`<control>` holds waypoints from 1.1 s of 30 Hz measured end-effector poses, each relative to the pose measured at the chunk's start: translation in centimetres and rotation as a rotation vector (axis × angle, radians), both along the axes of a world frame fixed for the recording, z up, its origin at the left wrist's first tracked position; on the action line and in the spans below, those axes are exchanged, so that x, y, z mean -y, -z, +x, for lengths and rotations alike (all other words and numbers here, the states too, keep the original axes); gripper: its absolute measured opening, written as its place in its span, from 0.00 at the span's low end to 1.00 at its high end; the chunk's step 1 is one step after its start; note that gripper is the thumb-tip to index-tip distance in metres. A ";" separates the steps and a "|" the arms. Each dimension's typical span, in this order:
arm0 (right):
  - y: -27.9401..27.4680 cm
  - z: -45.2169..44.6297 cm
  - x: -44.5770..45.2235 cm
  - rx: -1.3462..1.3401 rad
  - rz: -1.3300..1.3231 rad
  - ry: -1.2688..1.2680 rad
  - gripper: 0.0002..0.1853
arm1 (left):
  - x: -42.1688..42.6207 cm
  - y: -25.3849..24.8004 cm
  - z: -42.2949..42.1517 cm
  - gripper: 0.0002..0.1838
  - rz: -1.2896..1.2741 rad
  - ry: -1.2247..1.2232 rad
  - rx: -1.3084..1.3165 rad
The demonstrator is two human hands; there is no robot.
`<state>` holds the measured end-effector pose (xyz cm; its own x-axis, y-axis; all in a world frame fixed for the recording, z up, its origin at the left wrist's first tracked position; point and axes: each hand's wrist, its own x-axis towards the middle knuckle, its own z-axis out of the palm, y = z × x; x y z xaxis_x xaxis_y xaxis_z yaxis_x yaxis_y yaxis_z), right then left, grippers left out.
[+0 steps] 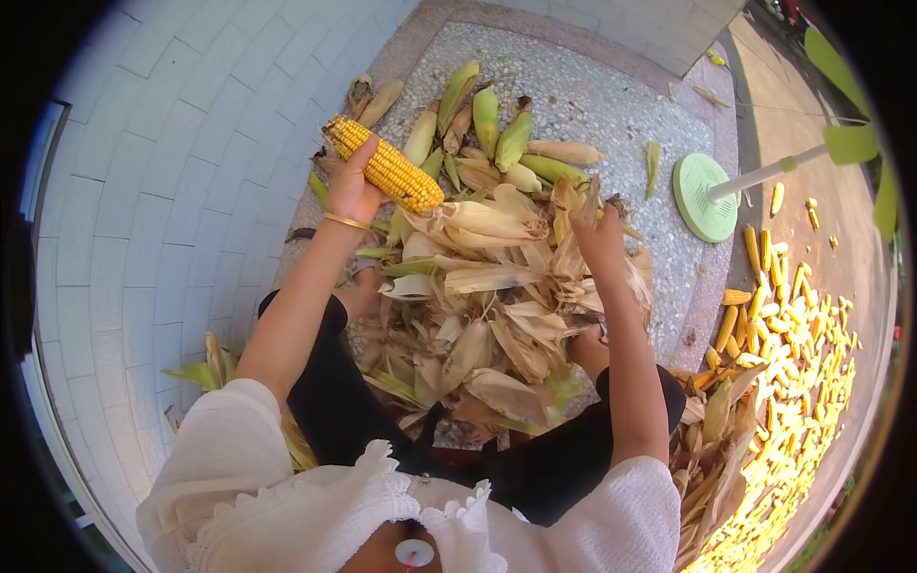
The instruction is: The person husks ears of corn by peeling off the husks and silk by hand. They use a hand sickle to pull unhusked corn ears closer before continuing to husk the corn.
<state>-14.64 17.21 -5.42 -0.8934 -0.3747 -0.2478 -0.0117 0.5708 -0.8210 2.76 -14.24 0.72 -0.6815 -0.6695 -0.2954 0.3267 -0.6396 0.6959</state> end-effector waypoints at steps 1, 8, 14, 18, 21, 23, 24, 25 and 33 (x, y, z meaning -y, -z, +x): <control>-1.8 0.6 1.2 -0.163 0.044 -0.091 0.35 | -0.7 0.3 -0.3 0.14 -0.027 0.036 0.014; -4.1 6.6 7.1 -0.029 -0.172 -0.674 0.34 | -5.5 -2.0 -1.8 0.17 -0.108 0.407 -0.071; -6.2 8.3 7.4 -0.248 -0.070 -0.454 0.21 | -6.1 -1.4 -2.6 0.16 0.098 0.323 -0.112; -5.6 11.1 8.0 -0.651 0.253 -0.627 0.17 | -7.4 1.2 -2.6 0.17 0.208 0.186 0.090; -5.2 11.7 7.6 -0.677 0.258 -0.736 0.09 | -6.9 1.3 -1.9 0.16 0.180 0.201 0.156; -5.4 11.7 6.8 -0.667 0.164 -0.739 0.07 | -7.2 0.4 -1.3 0.15 0.174 0.327 0.105; -6.0 11.7 6.3 -0.672 0.047 -0.823 0.06 | -7.0 0.3 -0.8 0.19 0.197 0.400 0.106; -6.5 11.8 5.9 -0.671 -0.071 -0.906 0.06 | -6.9 0.3 -0.4 0.19 0.196 0.400 0.109; -9.6 13.7 3.1 -0.622 -0.352 -1.124 0.09 | -4.8 0.1 0.0 0.17 0.211 0.449 0.038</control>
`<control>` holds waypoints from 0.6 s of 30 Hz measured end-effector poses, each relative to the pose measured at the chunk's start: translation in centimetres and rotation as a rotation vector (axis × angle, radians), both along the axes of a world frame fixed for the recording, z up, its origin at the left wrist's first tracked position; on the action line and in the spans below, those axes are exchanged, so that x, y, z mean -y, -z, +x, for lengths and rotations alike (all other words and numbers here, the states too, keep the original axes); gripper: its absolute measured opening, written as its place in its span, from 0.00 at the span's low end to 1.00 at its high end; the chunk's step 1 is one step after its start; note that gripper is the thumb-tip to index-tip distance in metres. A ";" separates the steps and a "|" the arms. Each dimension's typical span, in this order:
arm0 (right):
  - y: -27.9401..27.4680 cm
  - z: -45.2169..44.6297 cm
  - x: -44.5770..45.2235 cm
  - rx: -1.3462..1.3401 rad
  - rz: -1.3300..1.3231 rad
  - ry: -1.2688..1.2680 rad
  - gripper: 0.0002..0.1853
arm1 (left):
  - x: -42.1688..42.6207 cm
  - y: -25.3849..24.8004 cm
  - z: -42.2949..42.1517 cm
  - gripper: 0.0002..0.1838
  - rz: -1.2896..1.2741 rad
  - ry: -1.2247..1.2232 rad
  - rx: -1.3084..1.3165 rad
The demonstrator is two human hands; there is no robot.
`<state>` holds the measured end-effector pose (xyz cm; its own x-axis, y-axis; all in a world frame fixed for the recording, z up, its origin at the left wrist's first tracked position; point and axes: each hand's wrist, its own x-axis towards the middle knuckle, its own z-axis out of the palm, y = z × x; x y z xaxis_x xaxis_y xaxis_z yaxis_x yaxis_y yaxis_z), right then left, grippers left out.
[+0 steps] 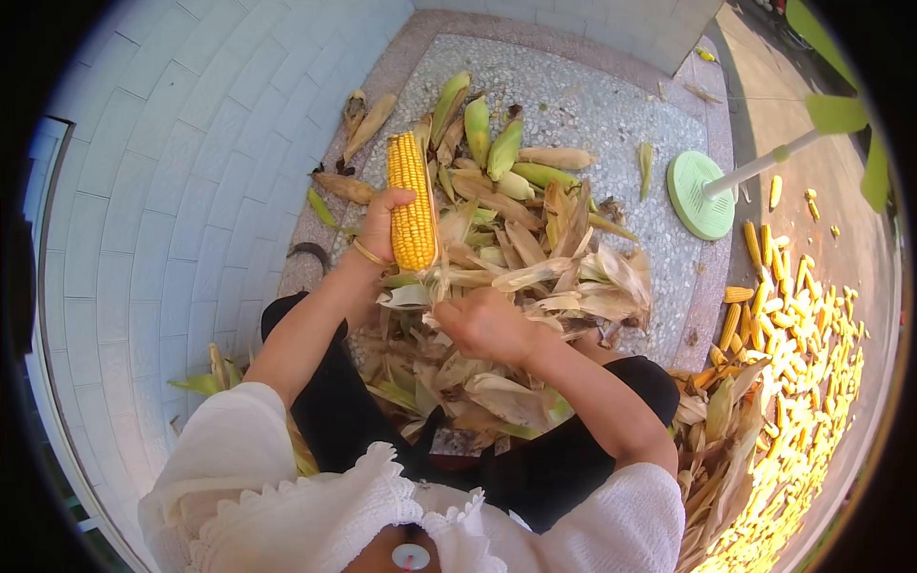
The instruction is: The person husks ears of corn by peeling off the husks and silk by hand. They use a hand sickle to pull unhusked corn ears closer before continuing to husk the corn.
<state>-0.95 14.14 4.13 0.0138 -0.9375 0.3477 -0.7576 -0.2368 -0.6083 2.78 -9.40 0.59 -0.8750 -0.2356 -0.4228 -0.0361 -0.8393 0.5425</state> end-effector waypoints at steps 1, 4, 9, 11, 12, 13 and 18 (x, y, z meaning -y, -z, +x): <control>-0.5 0.4 -0.8 0.000 -0.017 -0.087 0.09 | 1.8 0.6 -0.2 0.16 -0.002 -0.174 0.077; 0.5 0.3 -2.0 -0.094 0.243 -0.085 0.13 | 5.6 0.2 1.1 0.16 -0.391 -0.197 0.076; 0.3 -6.1 -1.0 0.037 0.364 0.405 0.43 | -1.4 -1.5 2.1 0.27 -0.554 0.186 -0.021; -1.3 -7.9 0.0 0.789 0.268 0.521 0.36 | -3.5 -3.1 1.9 0.37 -0.629 0.473 -0.141; -1.3 -8.3 0.0 0.787 0.269 0.541 0.36 | -4.3 -3.3 1.6 0.37 -0.621 0.488 -0.151; -1.0 -8.5 0.2 0.958 0.197 0.479 0.32 | -4.8 -3.3 1.5 0.40 -0.598 0.565 -0.169; -0.5 -8.1 0.9 1.353 -0.167 0.510 0.12 | -4.5 -2.9 0.8 0.38 -0.512 0.339 -0.166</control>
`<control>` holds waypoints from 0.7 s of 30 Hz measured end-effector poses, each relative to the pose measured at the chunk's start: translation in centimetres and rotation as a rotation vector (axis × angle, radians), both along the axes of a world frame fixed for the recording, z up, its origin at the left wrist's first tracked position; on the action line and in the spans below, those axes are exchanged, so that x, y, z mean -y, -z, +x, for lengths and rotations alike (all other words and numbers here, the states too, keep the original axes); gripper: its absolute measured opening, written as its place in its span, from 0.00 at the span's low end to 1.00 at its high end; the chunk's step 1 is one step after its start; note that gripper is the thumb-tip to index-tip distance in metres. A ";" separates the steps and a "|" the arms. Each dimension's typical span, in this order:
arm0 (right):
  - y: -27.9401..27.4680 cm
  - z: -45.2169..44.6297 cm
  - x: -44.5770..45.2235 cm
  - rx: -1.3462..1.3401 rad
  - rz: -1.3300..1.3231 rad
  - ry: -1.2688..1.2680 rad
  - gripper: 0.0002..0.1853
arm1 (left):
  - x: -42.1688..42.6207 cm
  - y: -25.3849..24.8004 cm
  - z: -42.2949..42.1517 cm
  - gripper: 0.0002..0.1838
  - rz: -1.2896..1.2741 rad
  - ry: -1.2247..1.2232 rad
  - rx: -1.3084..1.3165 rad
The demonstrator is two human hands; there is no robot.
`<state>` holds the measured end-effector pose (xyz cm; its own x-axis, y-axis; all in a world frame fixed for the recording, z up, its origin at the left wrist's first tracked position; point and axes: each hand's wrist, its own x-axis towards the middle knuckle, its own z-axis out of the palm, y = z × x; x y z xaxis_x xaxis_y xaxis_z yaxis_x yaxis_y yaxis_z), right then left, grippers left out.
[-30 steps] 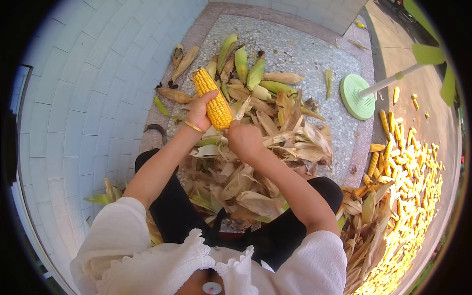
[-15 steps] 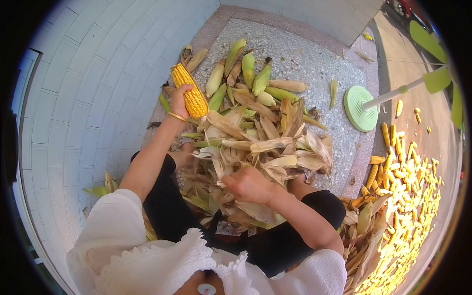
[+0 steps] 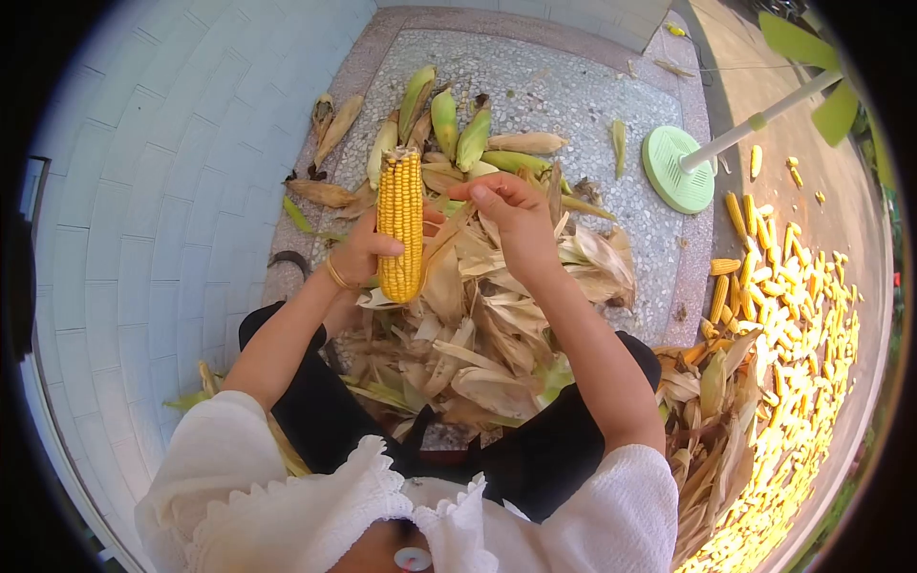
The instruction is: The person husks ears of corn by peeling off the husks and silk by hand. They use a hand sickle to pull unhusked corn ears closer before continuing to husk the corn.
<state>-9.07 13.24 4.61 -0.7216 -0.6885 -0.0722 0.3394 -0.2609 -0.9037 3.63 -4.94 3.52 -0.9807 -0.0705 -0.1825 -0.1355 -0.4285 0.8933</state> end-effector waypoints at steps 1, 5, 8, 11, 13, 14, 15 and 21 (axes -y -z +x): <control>-0.4 0.4 0.2 0.172 -0.169 0.021 0.10 | 0.5 -0.5 -0.2 0.29 0.086 -0.073 -0.029; 0.1 1.7 -2.1 0.132 0.243 -0.411 0.09 | 5.2 1.5 -0.9 0.16 0.143 -0.518 0.143; 3.0 5.6 -1.4 -0.146 0.476 -0.473 0.08 | 5.9 2.5 -0.9 0.18 -0.209 -0.580 0.069; 2.2 8.1 -1.1 -0.143 0.507 -0.565 0.07 | 9.0 5.4 -0.3 0.19 -0.384 -0.686 0.102; 2.1 8.7 -3.5 -0.318 0.592 -0.664 0.08 | 11.4 4.6 0.1 0.23 -0.514 -0.856 0.167; 3.2 9.1 -4.5 -0.322 0.594 -0.646 0.08 | 12.3 2.9 0.2 0.26 -0.548 -0.956 0.190; 4.3 9.3 -5.2 -0.516 0.644 -0.761 0.13 | 11.8 2.2 -0.1 0.26 -0.550 -0.948 0.180; 2.5 3.6 -3.5 -0.507 0.684 -0.503 0.38 | 3.8 2.0 0.7 0.35 -1.550 -0.398 0.063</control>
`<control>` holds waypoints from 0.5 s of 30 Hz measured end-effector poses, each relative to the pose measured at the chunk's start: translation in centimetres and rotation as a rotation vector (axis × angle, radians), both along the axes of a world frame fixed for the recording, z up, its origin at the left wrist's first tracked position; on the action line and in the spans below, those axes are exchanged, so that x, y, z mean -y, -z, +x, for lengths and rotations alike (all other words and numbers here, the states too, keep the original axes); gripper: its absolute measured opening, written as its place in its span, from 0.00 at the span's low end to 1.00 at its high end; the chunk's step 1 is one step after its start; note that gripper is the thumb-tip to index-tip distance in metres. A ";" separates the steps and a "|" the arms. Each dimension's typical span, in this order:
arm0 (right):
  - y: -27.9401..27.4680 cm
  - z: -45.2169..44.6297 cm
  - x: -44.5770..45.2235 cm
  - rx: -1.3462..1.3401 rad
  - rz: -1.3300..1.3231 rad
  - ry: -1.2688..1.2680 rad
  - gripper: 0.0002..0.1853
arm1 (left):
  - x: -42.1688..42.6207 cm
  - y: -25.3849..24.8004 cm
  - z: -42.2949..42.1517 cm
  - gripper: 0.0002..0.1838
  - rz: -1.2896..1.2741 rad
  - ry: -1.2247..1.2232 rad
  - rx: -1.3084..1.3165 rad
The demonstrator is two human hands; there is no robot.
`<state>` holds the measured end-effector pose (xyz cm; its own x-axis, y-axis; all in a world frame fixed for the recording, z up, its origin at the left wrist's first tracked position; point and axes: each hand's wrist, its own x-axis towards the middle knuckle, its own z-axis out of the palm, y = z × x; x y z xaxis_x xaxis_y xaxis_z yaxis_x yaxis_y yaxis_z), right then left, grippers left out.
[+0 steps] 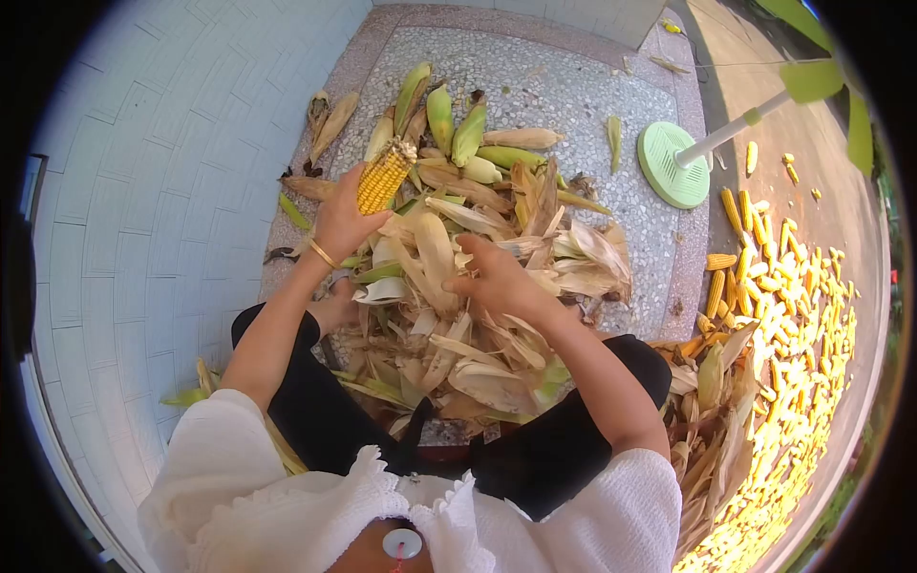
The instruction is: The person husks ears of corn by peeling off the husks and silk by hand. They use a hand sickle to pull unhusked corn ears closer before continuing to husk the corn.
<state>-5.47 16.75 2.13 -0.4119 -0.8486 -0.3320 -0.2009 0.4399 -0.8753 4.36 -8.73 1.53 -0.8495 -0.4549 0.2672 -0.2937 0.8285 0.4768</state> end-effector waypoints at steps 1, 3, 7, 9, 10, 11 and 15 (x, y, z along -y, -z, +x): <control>-1.3 -1.1 0.5 0.086 -0.032 0.072 0.40 | -1.1 -0.6 0.0 0.36 -0.019 0.134 0.043; -1.1 -2.9 1.1 0.194 -0.085 0.163 0.43 | -2.6 -0.8 -0.2 0.37 -0.034 0.283 0.087; -2.0 -3.5 2.3 0.278 -0.134 0.175 0.42 | -4.1 -0.2 0.1 0.38 -0.122 0.444 0.132; -1.6 -3.5 2.5 0.375 -0.161 0.172 0.37 | -4.6 -0.1 0.1 0.37 -0.132 0.529 0.140; -0.8 -3.4 2.5 0.422 -0.121 0.177 0.32 | -4.7 -0.1 0.5 0.38 -0.078 0.544 0.211; 0.3 -3.4 2.4 0.459 -0.077 0.201 0.28 | -5.1 0.0 0.4 0.39 -0.021 0.577 0.273; 0.5 -2.7 -0.5 0.324 -0.025 0.255 0.18 | -4.6 0.5 0.3 0.44 0.177 0.720 0.506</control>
<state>-8.19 17.24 1.62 -0.4872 -0.7427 -0.4594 0.1994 0.4176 -0.8865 4.62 -4.11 1.02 -0.9419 0.2342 -0.2406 0.0583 0.8197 0.5698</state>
